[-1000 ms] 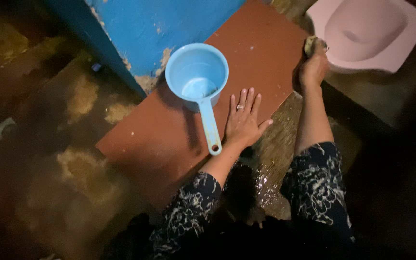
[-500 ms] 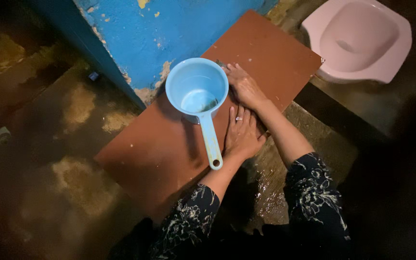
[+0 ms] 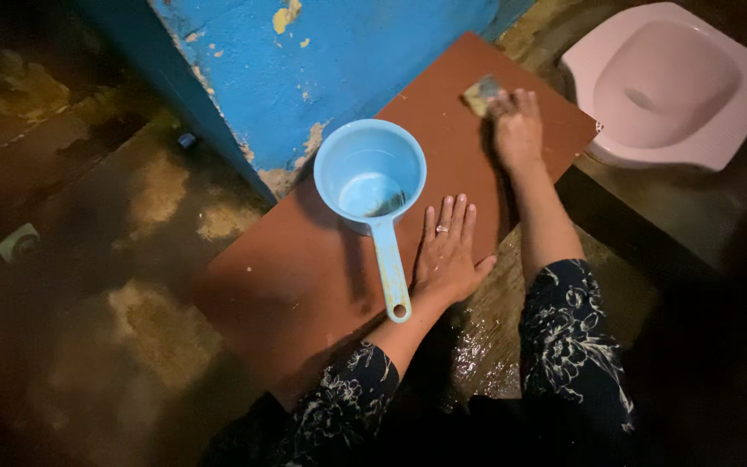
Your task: The person pours water from a blue plastic jug onto a reddish-brown rectangular tile and scrubs it with a sponge. They repeatedly wet the surface and scrub different areas, then rinse the sponge under a wall tap.
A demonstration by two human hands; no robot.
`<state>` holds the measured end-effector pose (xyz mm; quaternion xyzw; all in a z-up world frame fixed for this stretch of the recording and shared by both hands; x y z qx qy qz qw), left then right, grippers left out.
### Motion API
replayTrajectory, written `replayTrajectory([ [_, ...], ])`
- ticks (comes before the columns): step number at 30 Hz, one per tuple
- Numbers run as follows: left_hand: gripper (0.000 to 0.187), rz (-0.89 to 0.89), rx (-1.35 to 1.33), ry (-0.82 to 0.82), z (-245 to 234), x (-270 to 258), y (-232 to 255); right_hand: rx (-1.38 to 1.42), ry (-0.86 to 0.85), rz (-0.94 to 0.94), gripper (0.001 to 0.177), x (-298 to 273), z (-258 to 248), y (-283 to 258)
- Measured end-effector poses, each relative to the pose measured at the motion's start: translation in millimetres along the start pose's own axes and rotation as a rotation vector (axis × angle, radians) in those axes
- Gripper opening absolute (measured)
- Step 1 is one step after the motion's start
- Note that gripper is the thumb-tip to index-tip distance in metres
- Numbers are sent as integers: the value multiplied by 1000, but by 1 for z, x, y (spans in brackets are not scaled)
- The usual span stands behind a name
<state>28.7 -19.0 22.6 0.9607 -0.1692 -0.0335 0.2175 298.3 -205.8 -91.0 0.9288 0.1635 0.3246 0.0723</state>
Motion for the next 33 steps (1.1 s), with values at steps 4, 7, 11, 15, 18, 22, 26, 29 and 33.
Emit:
replayTrajectory([
  [4,94,11,36,-24,-2,0,0,-175,-40,132,34,-10,19,39],
  [7,95,14,38,-20,-5,-1,1,-193,-211,213,36,-15,14,62],
  [11,95,7,35,-45,-9,-2,1,-77,-202,537,22,-26,2,89],
  [15,93,5,20,-54,-8,0,2,151,-194,780,22,-25,-17,95],
  [18,93,28,-27,-25,-5,0,-1,471,-247,896,23,-15,-29,81],
  [22,94,38,-58,43,-1,1,-3,312,239,318,35,2,-82,-9],
  [26,89,26,-49,-28,-3,3,-1,389,-235,9,39,16,-145,-101],
  [29,90,12,-37,-83,-8,0,0,375,-40,-478,26,22,-189,-138],
  [33,89,1,-77,-71,-5,1,-1,461,-18,-521,36,24,-187,-128],
])
Point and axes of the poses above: each hand's wrist, its own x-axis towards the middle knuckle, its own z-axis out of the palm, y = z × x, the point moved 3 cm from there along x, towards the middle knuckle, and after that the axes turned 13 degrees about -x, right-handed, at the moved point
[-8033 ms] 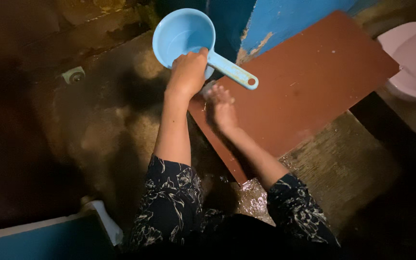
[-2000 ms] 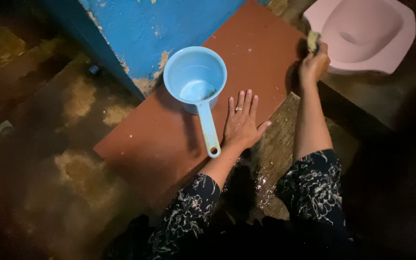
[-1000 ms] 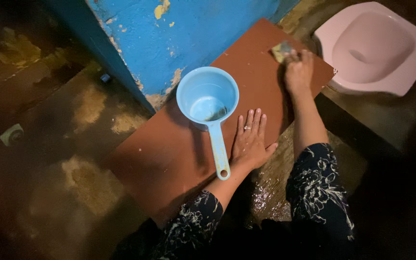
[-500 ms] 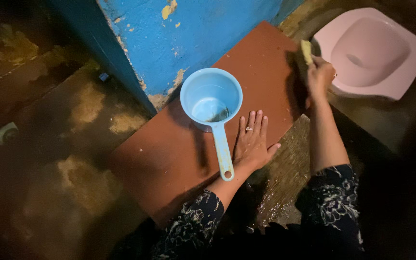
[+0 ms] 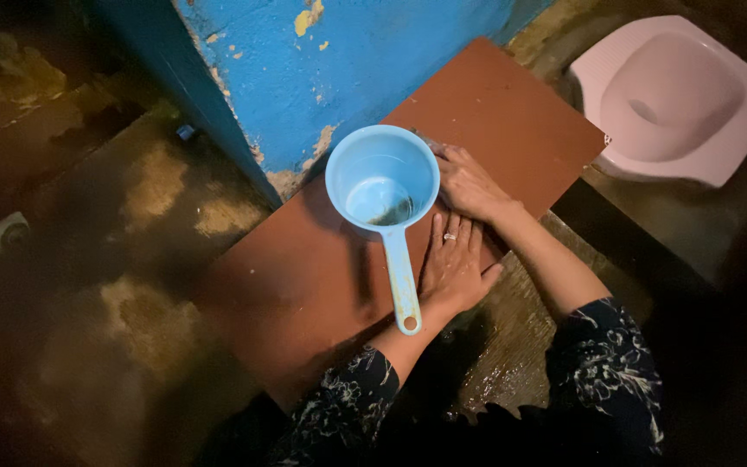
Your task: The person pours water from a blue plastic jug onto a reddish-brown rectangular tile and scrubs it with a sponge. They repeatedly wet the surface and scrub different areas, then rinse the sponge under a wall tap.
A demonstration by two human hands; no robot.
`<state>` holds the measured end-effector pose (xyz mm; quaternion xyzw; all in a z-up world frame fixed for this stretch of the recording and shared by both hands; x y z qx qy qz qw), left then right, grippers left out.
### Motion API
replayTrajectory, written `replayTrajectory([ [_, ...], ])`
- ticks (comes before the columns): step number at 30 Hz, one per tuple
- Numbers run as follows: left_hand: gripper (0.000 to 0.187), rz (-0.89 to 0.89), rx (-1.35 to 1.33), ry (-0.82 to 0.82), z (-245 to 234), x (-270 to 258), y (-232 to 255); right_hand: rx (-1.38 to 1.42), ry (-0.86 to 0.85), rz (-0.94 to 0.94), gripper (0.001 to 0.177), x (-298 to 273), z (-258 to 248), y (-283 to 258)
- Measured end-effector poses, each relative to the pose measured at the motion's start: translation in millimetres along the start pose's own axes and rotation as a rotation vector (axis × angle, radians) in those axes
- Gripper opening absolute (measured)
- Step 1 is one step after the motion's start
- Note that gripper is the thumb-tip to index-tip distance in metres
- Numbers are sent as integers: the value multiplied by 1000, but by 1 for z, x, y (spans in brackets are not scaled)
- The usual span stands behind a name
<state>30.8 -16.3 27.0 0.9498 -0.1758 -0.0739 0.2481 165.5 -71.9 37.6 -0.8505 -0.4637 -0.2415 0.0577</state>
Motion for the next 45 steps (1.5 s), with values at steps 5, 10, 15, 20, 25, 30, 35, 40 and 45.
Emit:
replayTrajectory([
  [5,93,30,32,99,2,1,0,-145,-58,7,45,0,33,43],
  [10,92,39,-7,87,-5,-2,0,-264,-54,160,51,4,81,105],
  [15,82,28,237,62,5,2,-3,-422,-105,324,48,1,139,170],
  [20,64,46,411,-81,24,6,-14,-604,-202,442,49,0,184,223],
  [25,74,42,570,148,37,11,-19,-644,-236,605,50,-3,195,241],
  [30,59,28,648,-208,36,9,-21,-248,-112,1024,43,-13,183,252],
  [35,69,56,305,128,17,6,-9,-649,-249,717,36,-34,172,246],
  [40,92,37,-4,48,-2,3,-1,-644,-161,737,38,-77,144,223],
  [45,92,80,-28,126,-4,-3,-1,-734,-111,730,29,-114,112,205],
])
Point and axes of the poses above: each hand's wrist, its own x-axis towards the middle knuckle, its own z-axis out of the palm, y = z × x, the point moved 3 cm from there along x, towards the middle knuckle, and after that the axes turned 13 degrees about -x, right-handed, at the moved point
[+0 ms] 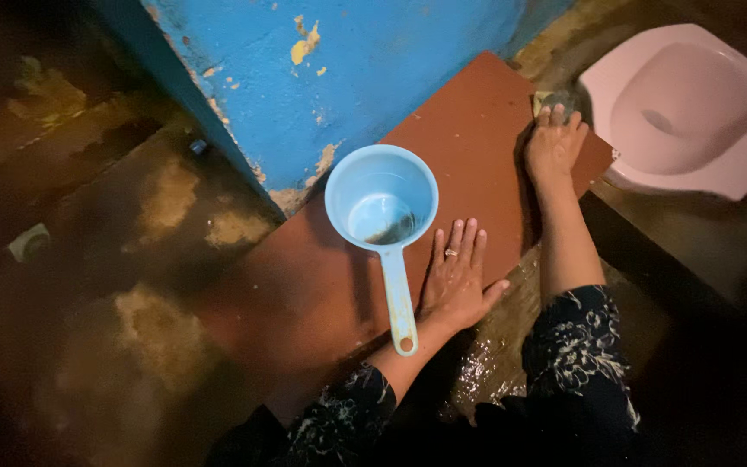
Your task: The person pours water from a blue plastic jug onto a reddish-brown rectangular tile and scrubs it with a sponge. They repeatedly wet the surface and scrub different areas, then rinse the sponge under a wall tap.
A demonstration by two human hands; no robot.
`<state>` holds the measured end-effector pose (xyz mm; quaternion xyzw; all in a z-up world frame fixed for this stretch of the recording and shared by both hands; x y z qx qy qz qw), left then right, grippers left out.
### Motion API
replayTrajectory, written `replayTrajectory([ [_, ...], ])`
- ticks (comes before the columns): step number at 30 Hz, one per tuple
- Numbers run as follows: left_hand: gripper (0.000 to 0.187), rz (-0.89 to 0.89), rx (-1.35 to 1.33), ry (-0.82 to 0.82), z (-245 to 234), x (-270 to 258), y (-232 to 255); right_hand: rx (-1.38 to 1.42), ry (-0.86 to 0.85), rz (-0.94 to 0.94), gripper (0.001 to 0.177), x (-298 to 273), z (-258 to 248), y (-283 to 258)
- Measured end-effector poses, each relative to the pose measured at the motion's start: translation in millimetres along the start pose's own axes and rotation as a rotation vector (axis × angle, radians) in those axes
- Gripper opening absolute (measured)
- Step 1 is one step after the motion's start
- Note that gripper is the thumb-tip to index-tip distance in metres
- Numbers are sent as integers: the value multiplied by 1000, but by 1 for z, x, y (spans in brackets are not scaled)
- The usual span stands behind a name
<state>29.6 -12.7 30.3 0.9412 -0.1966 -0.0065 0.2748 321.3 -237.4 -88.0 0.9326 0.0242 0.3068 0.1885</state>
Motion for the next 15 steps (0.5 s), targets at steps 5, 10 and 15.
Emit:
replayTrajectory([
  [5,91,-8,-2,-5,1,0,0,15,-98,45,31,-40,-10,32],
  [10,88,-14,36,-27,1,3,1,433,-220,611,24,-67,11,77],
  [15,85,-38,57,-52,4,3,0,668,-284,904,23,-66,3,111],
])
Point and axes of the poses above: each hand's wrist, its own x-axis towards the middle knuckle, its own z-axis out of the palm, y = z × x, the point moved 3 cm from there along x, towards the middle knuckle, and after that the axes turned 13 degrees about -x, right-handed, at the moved point
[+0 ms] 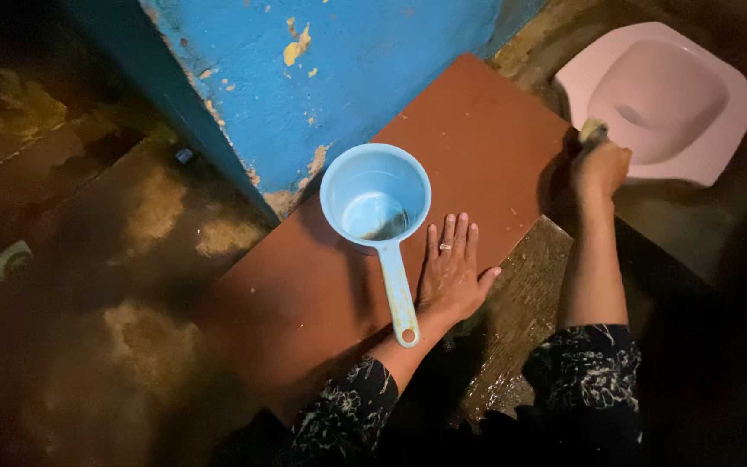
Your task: The person pours water from a blue plastic jug onto a reddish-brown rectangular tile and scrubs it with a sponge. They repeatedly wet the surface and scrub different areas, then rinse the sponge under a wall tap.
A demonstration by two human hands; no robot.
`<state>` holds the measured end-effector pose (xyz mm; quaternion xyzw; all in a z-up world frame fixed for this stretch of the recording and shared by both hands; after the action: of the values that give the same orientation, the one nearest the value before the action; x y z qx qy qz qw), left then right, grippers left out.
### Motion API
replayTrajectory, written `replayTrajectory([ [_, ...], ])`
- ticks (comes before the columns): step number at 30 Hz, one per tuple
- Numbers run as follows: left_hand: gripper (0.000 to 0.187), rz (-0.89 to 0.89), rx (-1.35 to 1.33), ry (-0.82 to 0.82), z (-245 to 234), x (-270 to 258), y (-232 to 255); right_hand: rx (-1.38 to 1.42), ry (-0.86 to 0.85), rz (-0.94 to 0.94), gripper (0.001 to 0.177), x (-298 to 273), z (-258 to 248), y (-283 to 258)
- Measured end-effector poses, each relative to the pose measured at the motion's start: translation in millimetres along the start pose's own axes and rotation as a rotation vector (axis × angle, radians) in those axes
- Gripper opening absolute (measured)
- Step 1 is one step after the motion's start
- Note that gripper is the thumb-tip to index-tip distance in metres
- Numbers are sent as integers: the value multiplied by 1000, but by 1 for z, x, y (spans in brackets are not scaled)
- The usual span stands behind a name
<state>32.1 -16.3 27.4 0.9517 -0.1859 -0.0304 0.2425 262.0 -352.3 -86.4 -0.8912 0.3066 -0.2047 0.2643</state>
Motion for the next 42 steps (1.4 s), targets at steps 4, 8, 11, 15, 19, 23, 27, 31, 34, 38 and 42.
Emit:
replayTrajectory([
  [4,81,7,2,25,4,-1,-2,50,190,-465,23,-32,-7,-56],
  [8,80,42,-24,99,6,0,-4,130,98,-930,24,-122,0,-144],
  [11,80,33,-40,79,5,0,-2,442,-436,-866,23,-183,2,-195],
  [15,77,-30,-20,-131,3,-1,-3,23,-221,-1388,49,-226,-17,-221],
  [19,79,37,-56,64,3,-1,-3,-97,-171,-1373,48,-208,-5,-213],
  [23,82,56,-60,140,10,-1,-6,-105,-99,-1215,53,-178,11,-192],
  [27,82,43,-58,152,11,0,-5,-201,-6,-1072,39,-134,35,-154],
  [31,81,39,-61,111,8,-1,-4,-297,24,-876,56,-84,46,-105],
  [34,81,45,-45,101,6,-2,-4,-385,59,-776,52,-62,22,-68],
  [38,80,62,-58,113,6,0,-5,29,28,-344,22,-33,5,-31],
  [42,78,53,-65,85,6,1,-5,531,-84,243,37,-7,9,10],
])
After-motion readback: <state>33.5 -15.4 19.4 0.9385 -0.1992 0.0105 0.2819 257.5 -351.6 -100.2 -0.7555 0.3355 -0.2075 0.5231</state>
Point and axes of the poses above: each hand's wrist, its own x-axis towards the middle knuckle, its own z-axis out of the palm, y = z × x, the point moved 3 cm from there along x, towards the middle knuckle, and after that the axes turned 13 degrees about -x, right-handed, at the moved point
